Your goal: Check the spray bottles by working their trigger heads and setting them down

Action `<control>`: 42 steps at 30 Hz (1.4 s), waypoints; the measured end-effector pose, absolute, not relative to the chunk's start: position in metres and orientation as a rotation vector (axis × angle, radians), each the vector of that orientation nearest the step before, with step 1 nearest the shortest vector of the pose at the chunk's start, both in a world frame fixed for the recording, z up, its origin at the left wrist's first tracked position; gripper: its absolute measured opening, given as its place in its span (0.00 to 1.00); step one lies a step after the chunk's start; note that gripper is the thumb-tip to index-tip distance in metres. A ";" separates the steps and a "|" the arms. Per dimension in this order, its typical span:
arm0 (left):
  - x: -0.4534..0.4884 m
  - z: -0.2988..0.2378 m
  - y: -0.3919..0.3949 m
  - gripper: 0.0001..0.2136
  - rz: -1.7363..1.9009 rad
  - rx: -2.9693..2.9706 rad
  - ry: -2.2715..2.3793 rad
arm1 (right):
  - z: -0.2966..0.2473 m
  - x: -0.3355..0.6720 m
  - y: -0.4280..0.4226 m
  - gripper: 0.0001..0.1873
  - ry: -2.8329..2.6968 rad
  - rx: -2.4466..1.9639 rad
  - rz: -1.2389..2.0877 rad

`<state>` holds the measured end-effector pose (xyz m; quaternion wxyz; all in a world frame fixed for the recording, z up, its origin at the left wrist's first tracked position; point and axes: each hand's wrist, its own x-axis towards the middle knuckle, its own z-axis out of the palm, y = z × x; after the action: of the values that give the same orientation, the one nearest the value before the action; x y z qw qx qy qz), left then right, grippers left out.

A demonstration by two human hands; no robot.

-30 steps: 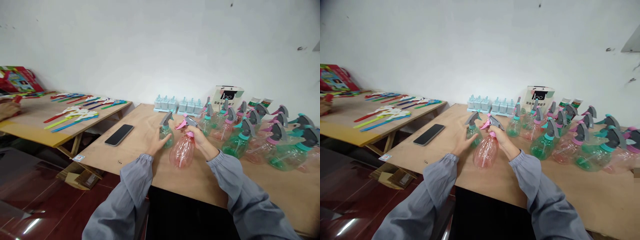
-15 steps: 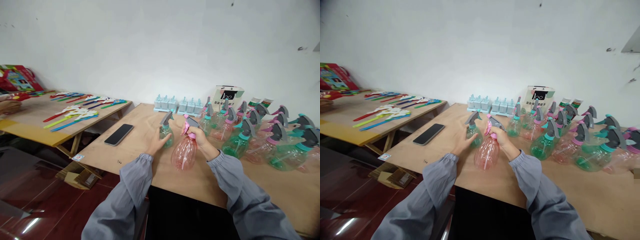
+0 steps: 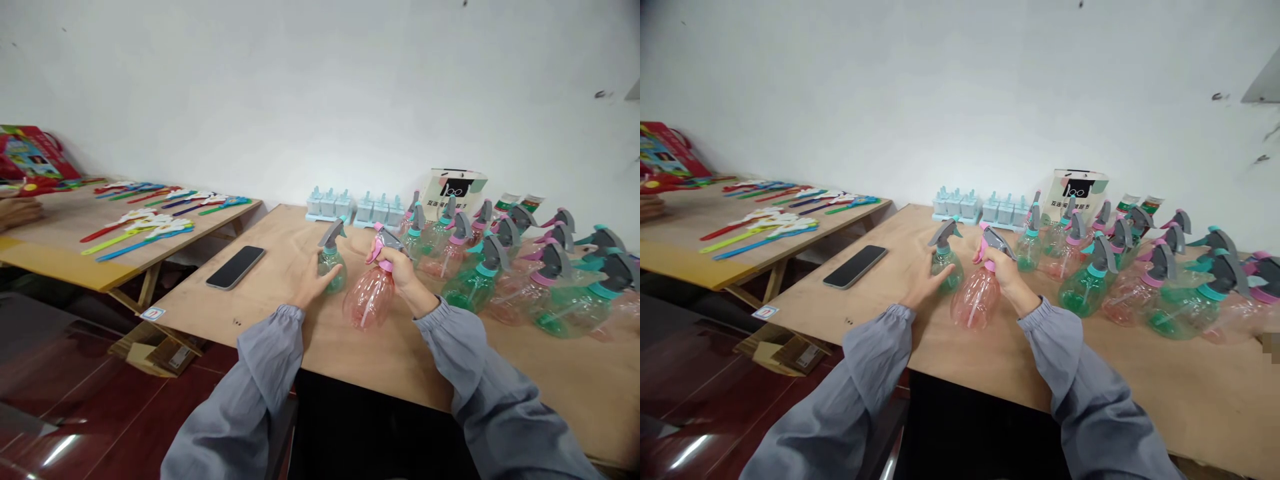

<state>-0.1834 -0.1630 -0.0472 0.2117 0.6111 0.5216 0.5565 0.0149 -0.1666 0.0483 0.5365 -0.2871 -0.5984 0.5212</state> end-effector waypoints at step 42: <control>-0.175 0.023 -0.134 0.18 1.484 1.679 1.300 | -0.015 0.112 -0.131 0.16 -1.437 -1.163 0.476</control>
<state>-0.1749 -0.1340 0.0225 0.2719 0.6237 0.4828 0.5513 0.1117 -0.1306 -0.0148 0.5781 -0.4971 -0.6143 0.2035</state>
